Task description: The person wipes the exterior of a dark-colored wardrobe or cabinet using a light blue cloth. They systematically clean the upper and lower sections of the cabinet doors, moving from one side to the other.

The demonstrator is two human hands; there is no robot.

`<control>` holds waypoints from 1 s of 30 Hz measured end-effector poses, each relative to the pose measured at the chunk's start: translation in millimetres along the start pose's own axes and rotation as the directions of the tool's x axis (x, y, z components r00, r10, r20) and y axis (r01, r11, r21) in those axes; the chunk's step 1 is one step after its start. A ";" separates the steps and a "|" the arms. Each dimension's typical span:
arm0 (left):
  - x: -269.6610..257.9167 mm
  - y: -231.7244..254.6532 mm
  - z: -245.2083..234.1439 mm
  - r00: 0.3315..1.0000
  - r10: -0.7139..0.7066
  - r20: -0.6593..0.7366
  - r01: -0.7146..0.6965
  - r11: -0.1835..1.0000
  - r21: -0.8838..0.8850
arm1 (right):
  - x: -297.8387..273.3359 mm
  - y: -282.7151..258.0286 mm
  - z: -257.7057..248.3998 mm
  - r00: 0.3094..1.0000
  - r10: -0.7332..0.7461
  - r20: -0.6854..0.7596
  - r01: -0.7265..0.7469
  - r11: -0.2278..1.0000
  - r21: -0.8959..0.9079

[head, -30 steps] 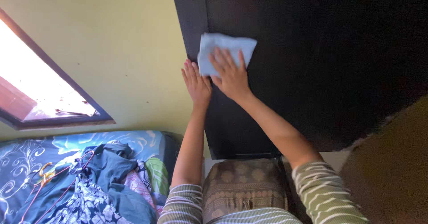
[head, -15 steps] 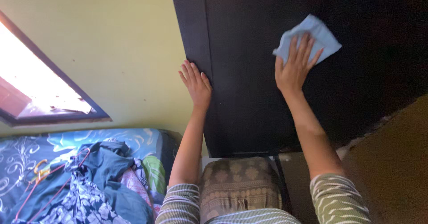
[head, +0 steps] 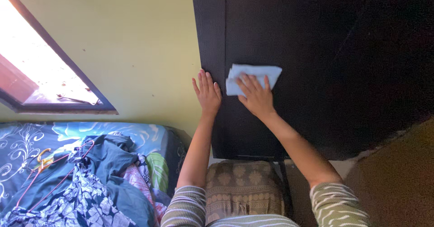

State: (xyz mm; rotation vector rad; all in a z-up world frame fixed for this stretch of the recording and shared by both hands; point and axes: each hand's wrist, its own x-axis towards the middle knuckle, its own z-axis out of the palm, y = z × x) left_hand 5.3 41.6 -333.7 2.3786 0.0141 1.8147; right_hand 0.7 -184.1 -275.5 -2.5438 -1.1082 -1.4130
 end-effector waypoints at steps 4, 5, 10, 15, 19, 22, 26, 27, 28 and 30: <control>-2.1 -0.7 10.9 1.000 -0.018 -0.017 0.017 0.999 -0.033 | -28.1 24.0 10.3 0.991 0.071 0.117 -0.071 0.997 -0.006; -2.8 -2.1 12.2 1.000 -0.012 -0.023 0.011 0.999 -0.045 | -27.7 29.0 9.6 0.994 0.091 0.055 -0.091 0.996 -0.011; -3.8 -3.9 17.1 0.999 -0.004 -0.053 0.001 0.999 -0.055 | 24.6 40.2 -10.3 0.975 0.154 -0.161 -0.155 0.988 0.007; -5.2 -3.7 16.0 1.000 -0.027 -0.006 0.027 0.999 -0.044 | 101.3 8.4 -35.2 0.960 0.217 -0.175 -0.199 0.973 0.117; -5.8 -5.2 16.4 1.000 -0.022 -0.014 0.021 0.998 -0.055 | 130.2 -28.7 -38.8 0.969 0.147 -0.201 -0.101 0.970 0.222; -5.0 -5.6 15.7 1.000 -0.016 -0.025 0.014 0.998 -0.064 | 127.8 -34.9 -33.7 0.965 0.102 -0.242 -0.064 0.985 0.162; -5.2 -3.8 12.9 0.999 -0.034 -0.020 0.032 0.997 -0.073 | 97.5 -29.1 -26.1 0.987 -0.040 -0.154 0.055 0.994 0.093; -3.8 -3.1 13.2 0.999 -0.043 -0.015 0.041 0.996 -0.078 | 89.1 -25.5 -25.5 0.986 -0.072 -0.153 0.085 0.993 0.083; -2.6 -2.4 12.9 0.999 -0.031 -0.026 0.029 0.996 -0.081 | 82.0 -21.0 -25.8 0.983 -0.103 -0.151 0.115 0.991 0.072; -1.4 -2.4 11.4 0.999 -0.009 -0.048 0.005 0.997 -0.083 | 73.2 -12.3 -28.5 0.993 -0.035 -0.112 0.048 0.992 0.113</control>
